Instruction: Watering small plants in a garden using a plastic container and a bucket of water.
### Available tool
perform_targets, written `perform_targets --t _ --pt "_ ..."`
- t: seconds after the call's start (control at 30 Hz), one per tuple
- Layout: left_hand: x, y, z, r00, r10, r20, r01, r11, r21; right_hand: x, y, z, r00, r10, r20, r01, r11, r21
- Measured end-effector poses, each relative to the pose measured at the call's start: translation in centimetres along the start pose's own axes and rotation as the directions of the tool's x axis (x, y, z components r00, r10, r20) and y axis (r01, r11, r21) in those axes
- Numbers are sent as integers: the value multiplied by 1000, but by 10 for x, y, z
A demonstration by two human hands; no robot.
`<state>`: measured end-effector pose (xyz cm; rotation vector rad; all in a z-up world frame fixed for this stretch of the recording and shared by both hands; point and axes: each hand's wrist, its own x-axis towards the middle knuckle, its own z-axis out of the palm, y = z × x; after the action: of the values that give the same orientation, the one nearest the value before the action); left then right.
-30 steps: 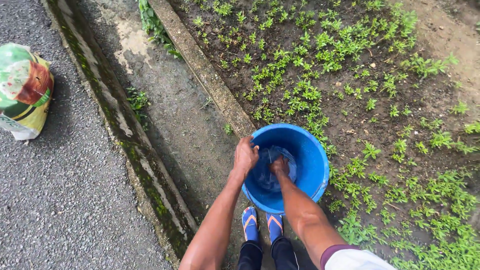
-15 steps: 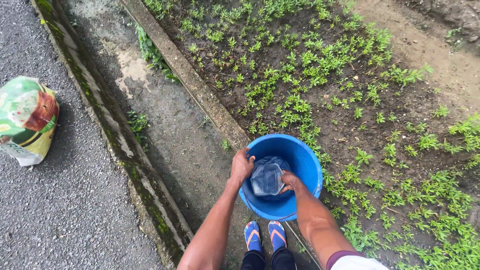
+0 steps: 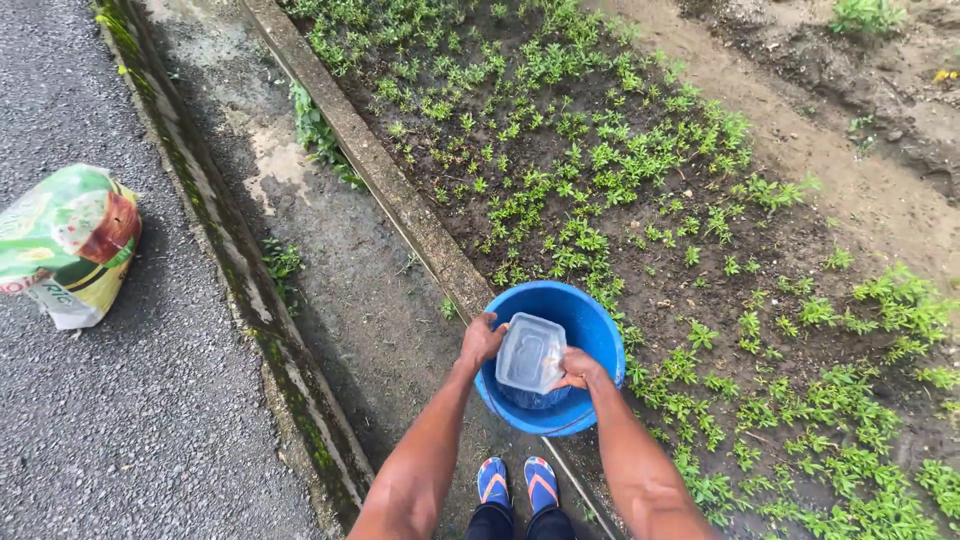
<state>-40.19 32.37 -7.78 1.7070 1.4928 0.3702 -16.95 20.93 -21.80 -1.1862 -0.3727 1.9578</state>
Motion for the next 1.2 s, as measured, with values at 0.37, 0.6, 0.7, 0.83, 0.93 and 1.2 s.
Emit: perform_targets --t 0.37,0.6,0.7,0.83,0.93,1.2 --pt "-5 23 13 971 -129 200 155 981 -118 -85 -62 37 996 -36 -80 32 999 -40" --pt "3 36 35 939 -41 342 154 938 -311 -142 -103 76 990 -61 -123 59 998 -23" --pt "-21 72 11 866 -5 500 296 810 -505 -146 -110 61 989 -110 -99 102 992 -78" --pt "-25 103 5 768 40 639 461 658 -596 -168 -128 62 982 -155 -105 149 987 -60" --pt "-23 105 12 686 118 718 493 650 -578 -169 -116 43 976 -190 -103 190 982 -11" --pt "-41 161 13 573 189 798 498 692 -522 -202 -112 27 920 -259 -294 241 966 -95"
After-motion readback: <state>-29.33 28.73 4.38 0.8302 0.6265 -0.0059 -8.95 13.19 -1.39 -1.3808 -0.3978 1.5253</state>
